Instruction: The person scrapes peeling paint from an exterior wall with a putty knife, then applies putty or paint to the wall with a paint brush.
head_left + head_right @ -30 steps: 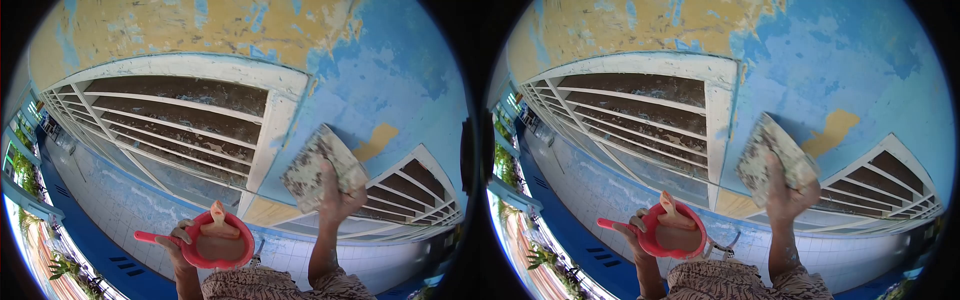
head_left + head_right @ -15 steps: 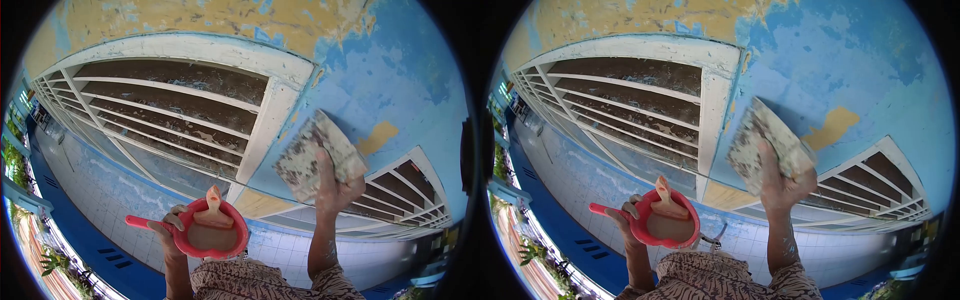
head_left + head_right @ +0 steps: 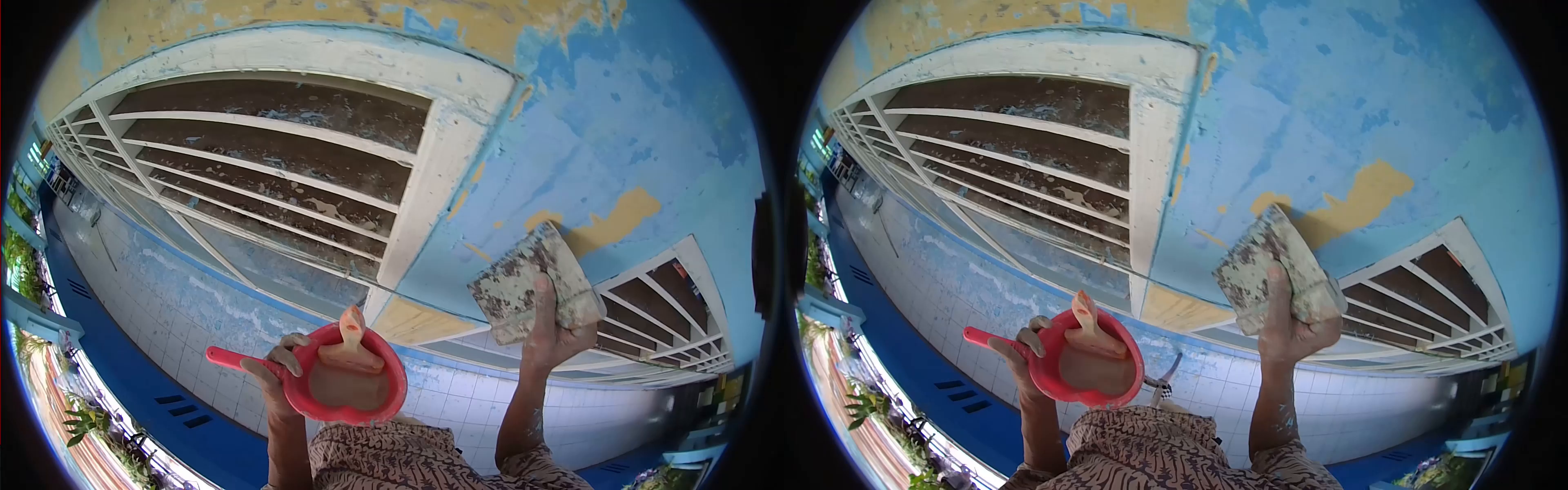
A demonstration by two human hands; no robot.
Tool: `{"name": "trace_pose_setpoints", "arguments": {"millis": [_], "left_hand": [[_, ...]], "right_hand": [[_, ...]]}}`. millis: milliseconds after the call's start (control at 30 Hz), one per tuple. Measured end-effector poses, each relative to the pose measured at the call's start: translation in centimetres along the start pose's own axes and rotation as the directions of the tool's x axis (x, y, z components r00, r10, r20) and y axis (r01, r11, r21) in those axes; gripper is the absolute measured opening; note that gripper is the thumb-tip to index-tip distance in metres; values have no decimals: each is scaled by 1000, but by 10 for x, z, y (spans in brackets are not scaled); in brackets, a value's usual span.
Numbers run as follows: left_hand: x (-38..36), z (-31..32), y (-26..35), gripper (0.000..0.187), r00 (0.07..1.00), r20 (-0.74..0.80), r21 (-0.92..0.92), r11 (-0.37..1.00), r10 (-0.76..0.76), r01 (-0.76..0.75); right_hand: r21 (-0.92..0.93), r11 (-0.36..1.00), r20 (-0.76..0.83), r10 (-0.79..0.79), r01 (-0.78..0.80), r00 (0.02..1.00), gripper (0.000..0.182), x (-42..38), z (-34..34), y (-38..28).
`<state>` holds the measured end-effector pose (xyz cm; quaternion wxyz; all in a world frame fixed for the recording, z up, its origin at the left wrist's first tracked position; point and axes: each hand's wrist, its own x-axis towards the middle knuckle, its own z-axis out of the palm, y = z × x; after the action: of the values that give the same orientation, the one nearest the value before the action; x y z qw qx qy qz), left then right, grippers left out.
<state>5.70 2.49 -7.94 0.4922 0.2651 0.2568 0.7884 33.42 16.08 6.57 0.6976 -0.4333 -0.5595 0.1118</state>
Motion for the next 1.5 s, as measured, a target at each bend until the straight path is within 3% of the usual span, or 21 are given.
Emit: {"name": "trace_pose_setpoints", "arguments": {"millis": [100, 167, 200, 233, 333, 367, 433, 500, 567, 600, 700, 733, 833, 1000, 1100, 1133, 1167, 1233, 1433, 1500], "left_hand": [[4, 12, -7, 78, 999, 12, -5, 999, -52, 52], [5, 16, -10, 78, 994, 33, 45, 994, -104, 103], [10, 17, -12, 78, 989, 62, 82, 988, -135, 130], [16, 18, -16, 78, 989, 73, 83, 989, -128, 121], [22, 22, -26, 78, 992, 100, 22, 997, -78, 76], [23, 26, -26, 78, 991, 102, 26, 996, -82, 80], [28, 34, -27, 78, 986, 145, 12, 997, -78, 77], [24, 36, -25, 78, 988, 134, 64, 996, -74, 66], [34, 32, -20, 78, 990, 135, 109, 994, -43, 28], [34, 32, -20, 78, 992, 126, 78, 997, -30, 20], [30, 44, -18, 77, 993, 105, 33, 999, -45, 41], [31, 52, -15, 76, 994, 87, 24, 998, -63, 61], [32, 55, -10, 75, 992, 82, 40, 995, -93, 90], [25, 35, -15, 75, 987, 157, -27, 999, -40, 44], [19, 38, -10, 75, 987, 152, -28, 998, -44, 49], [16, 37, -4, 75, 989, 138, -10, 999, -44, 46], [15, 37, 5, 75, 989, 144, -5, 999, -36, 37], [9, 38, 10, 76, 994, 112, -45, 999, 2, 3], [-8, 26, 26, 77, 999, 44, -46, 999, 11, -9], [-8, 22, 28, 76, 999, 6, 10, 999, 51, -51]], "right_hand": [[-30, 995, -42, -95, 94, 995, 19, 6, -5, 8], [-137, 987, 51, -78, 84, 996, 17, 6, -19, 5], [-66, 996, 2, 62, -62, 998, 16, 6, -26, 3], [-59, 997, -6, 54, -54, 999, 16, 8, -24, 4], [-38, 990, 34, -132, 134, 991, 16, 12, -8, 10], [-40, 991, 30, -129, 130, 991, 16, 11, -5, 8], [-24, 975, 160, -213, 220, 964, 25, 13, 1, 7], [-27, 983, 135, -177, 182, 975, 26, 6, -12, 8], [63, 996, -57, 65, -62, 996, 15, 3, -16, 5], [3, 999, -44, -52, 52, 998, 15, 3, -13, 7], [6, 999, -53, -43, 43, 998, 16, 3, -14, 12], [-33, 994, 7, -105, 106, 994, 16, 6, -20, 15], [-3, 1000, 22, -2, 2, 1000, 16, 6, -39, 20], [36, 976, 87, -218, 216, 972, 23, 10, -6, 23], [-34, 983, 157, -175, 182, 972, 23, 9, -10, 12], [-80, 948, 127, -298, 309, 946, 22, 9, -17, 17], [-72, 947, 119, -302, 312, 946, 22, 5, -16, 17], [96, 995, 56, -29, 24, 998, 22, 0, -14, 14], [-17, 985, 101, -171, 174, 980, 25, 0, -6, 9], [101, 994, 79, 43, -51, 996, 23, 1, -13, 7]]}}
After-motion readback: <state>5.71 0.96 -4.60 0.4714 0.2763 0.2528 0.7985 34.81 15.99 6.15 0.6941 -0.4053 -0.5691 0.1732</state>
